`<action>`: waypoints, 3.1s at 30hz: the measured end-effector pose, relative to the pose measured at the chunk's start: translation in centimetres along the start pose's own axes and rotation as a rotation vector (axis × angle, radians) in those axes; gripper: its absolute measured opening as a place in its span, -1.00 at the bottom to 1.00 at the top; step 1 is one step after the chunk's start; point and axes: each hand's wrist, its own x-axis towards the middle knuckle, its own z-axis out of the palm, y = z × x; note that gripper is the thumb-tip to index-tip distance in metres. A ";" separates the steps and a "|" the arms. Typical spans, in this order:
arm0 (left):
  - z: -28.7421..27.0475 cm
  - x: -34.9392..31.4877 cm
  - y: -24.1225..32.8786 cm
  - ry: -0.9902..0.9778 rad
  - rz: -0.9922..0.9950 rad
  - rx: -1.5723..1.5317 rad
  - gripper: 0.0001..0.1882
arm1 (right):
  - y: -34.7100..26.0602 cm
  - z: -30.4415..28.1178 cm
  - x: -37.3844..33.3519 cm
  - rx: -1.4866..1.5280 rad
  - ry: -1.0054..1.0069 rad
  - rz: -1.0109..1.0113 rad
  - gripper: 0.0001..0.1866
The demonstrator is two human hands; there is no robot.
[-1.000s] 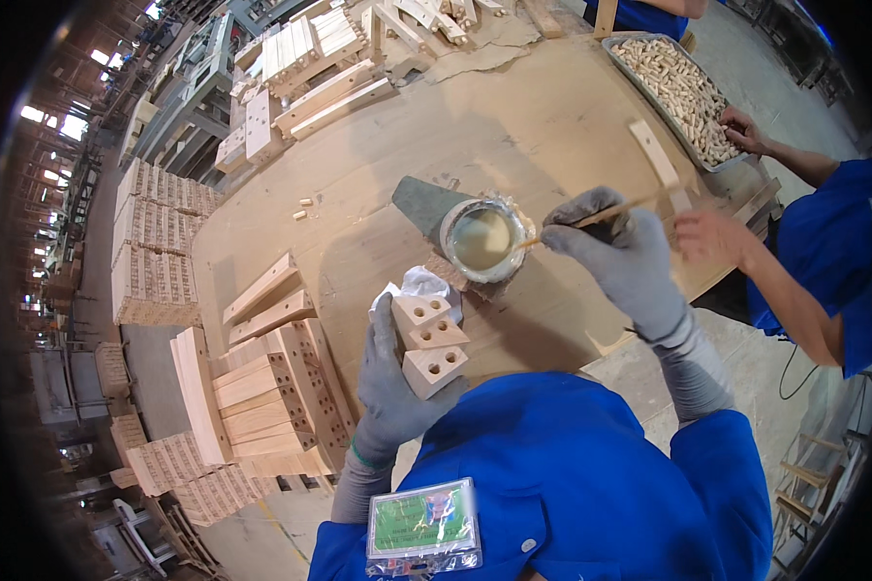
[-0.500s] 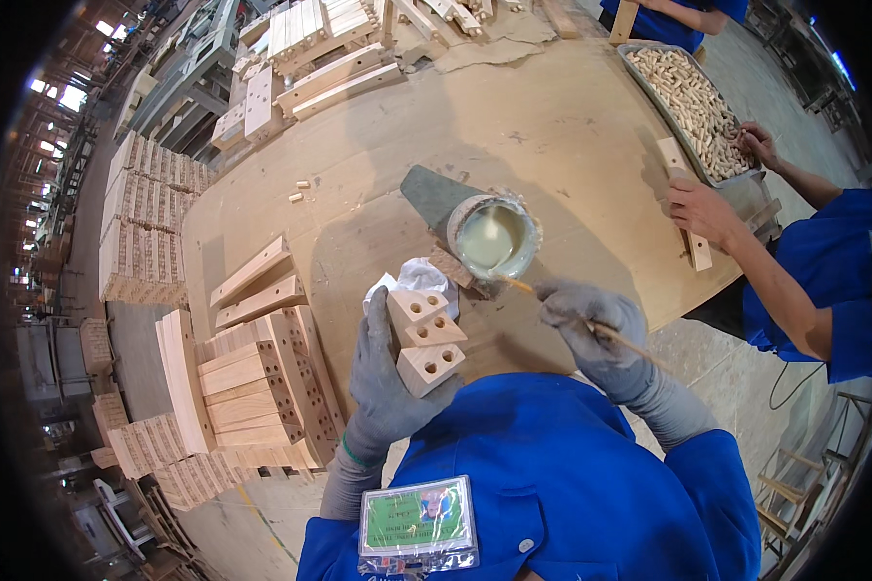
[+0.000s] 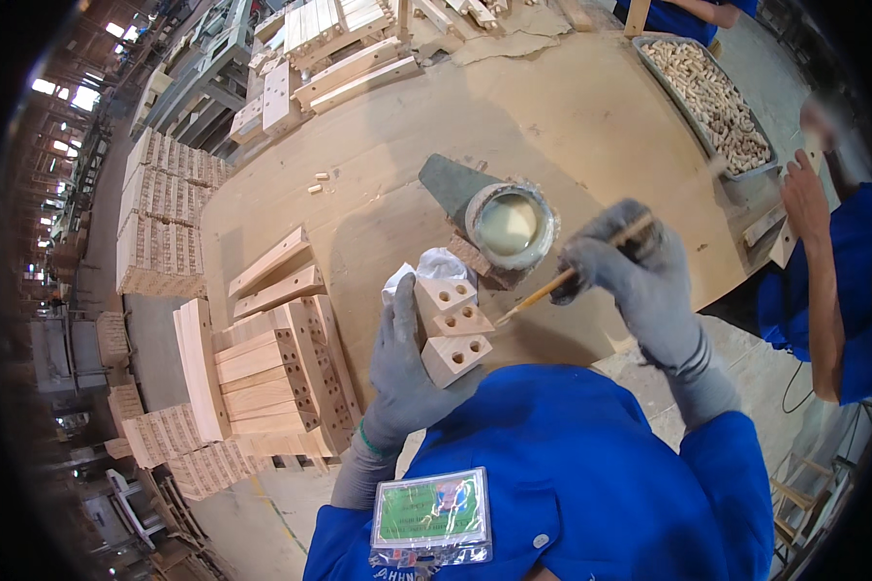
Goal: The person applies glue into the holes of small wooden blocks using a thin stick, then places the blocks on a stack. The person repeats this process for multiple blocks in a workshop setting.
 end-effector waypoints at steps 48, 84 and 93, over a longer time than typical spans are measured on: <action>0.2 18.2 13.5 -0.039 0.019 -1.152 -0.50 | -0.5 -2.4 3.3 0.140 -0.172 -0.234 -0.15; -7.7 -4.4 -3.6 0.191 -0.279 0.110 -0.18 | 10.2 -25.0 22.9 -1.400 0.491 -0.298 -0.42; -21.1 -4.5 -17.8 0.378 -1.022 0.820 0.24 | 1.9 -9.6 13.3 -1.009 0.252 -0.835 -0.48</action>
